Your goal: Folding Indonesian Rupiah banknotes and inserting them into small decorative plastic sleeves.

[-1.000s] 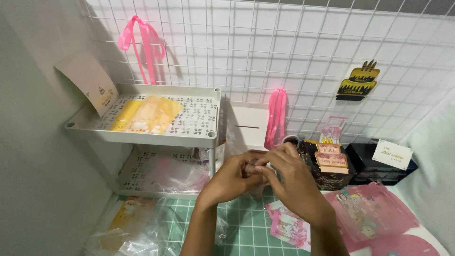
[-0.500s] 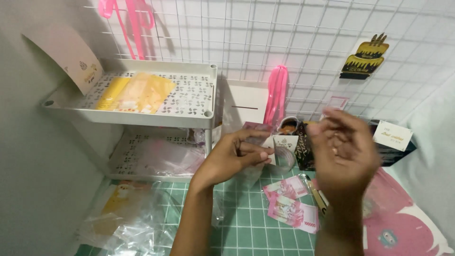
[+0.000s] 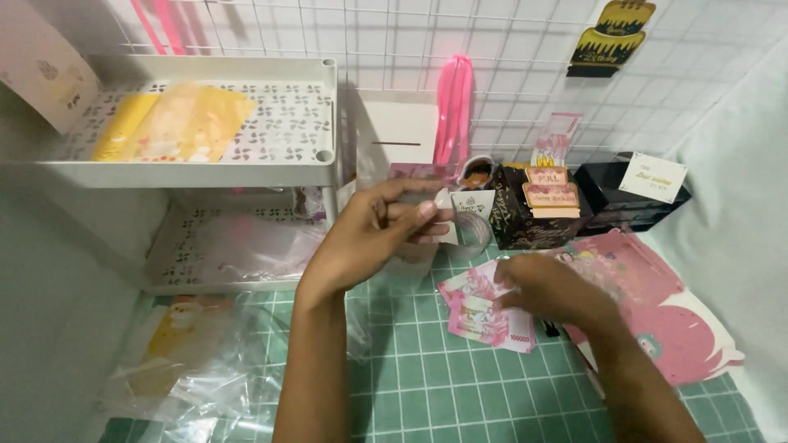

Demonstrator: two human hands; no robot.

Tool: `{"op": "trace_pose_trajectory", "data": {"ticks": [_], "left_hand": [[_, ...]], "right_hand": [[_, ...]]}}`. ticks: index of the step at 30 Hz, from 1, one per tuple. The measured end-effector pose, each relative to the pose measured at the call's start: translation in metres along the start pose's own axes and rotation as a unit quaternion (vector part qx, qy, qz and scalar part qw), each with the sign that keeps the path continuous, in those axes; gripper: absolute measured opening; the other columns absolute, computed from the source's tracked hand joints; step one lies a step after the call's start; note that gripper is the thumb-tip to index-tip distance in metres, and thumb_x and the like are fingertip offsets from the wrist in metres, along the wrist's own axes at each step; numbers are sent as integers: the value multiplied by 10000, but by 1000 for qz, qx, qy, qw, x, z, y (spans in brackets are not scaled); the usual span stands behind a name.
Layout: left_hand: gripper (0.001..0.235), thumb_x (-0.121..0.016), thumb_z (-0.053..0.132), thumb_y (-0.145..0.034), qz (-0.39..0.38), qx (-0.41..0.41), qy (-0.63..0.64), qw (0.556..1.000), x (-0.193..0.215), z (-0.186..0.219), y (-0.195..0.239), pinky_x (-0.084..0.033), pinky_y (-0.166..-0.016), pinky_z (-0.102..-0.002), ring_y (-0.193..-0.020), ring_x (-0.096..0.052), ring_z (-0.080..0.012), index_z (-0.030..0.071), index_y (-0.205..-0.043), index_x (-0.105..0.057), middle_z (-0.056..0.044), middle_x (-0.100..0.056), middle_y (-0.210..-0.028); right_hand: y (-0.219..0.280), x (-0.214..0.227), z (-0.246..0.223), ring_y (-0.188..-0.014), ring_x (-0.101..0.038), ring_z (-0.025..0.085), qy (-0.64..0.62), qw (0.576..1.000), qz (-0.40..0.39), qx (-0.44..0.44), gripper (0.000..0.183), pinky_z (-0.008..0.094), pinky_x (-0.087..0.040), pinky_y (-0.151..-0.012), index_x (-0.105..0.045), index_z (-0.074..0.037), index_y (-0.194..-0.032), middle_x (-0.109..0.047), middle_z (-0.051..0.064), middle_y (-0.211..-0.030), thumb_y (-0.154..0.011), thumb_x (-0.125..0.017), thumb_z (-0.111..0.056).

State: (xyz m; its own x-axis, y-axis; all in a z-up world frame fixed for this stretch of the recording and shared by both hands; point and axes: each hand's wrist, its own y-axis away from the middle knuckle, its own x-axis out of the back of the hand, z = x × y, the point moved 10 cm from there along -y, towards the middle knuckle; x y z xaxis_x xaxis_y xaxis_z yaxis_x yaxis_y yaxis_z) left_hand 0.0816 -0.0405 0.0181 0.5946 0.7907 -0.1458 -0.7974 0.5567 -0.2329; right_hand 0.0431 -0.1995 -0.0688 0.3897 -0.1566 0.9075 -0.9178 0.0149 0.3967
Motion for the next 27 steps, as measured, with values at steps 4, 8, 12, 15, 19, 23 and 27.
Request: {"op": "trace_pose_trajectory", "data": {"ticks": [4,8,12,15,19,23,27], "left_hand": [[323,-521,124,-829,-3,-13,-13,1000,0,4,3,-545,-705,-313,-800,-631,-216,11,-1132,-537,-189,-641,-844],[301,-552,142,-816,13,-24,-32,999,3,-2,0,-542,-620,-262,-718,-620,-178,25,-1091,-577,-168,-643,-761],[295,-588,117,-794,23,-20,0,1000,3,1,-1,-529,-634,-249,-702,-584,-143,4,-1066,-591,-148,-633,-762],[253,-580,88,-801,31,-25,3,999,6,-7,-2,-532,-603,-225,-697,-606,-151,8,-1040,-605,-150,-633,-747],[216,-576,143,-800,18,-30,-65,997,5,3,-1,-555,-676,-246,-741,-668,-133,63,-989,-641,11,-592,-541],[169,-592,117,-773,38,-33,-74,996,9,4,-2,-554,-699,-252,-811,-655,-163,74,-924,-655,-81,-686,-892],[165,-618,146,-750,53,-19,-88,995,10,3,-1,-525,-720,-240,-798,-640,-135,76,-890,-672,-65,-688,-875]], "right_hand": [[-19,-45,26,-955,-584,289,3,999,-1,38,420,386,-467,-769,-563,-84,-1035,-614,140,-968,-677,-739,-217],[-15,-43,31,-838,-609,252,-56,998,26,22,357,324,-480,-685,-595,-72,-999,-620,110,-865,-675,-730,-134],[-39,-66,54,-755,-603,236,-103,992,13,73,372,326,-472,-660,-586,-85,-922,-615,56,-742,-604,-774,-132],[-60,-85,78,-711,-588,187,-140,988,14,64,332,295,-469,-645,-614,-83,-839,-619,31,-704,-577,-800,-167],[-44,-67,59,-647,-532,93,-161,987,-6,11,163,208,-383,-577,-629,-148,-646,-606,-21,-702,-619,-784,-103],[-44,-60,61,-842,-569,125,-118,993,29,6,287,233,-421,-659,-592,-185,-761,-634,-24,-898,-588,-822,-185],[-42,-63,64,-687,-519,114,-208,977,-6,-41,328,205,-383,-580,-602,-126,-801,-578,5,-723,-588,-832,-31]]}}
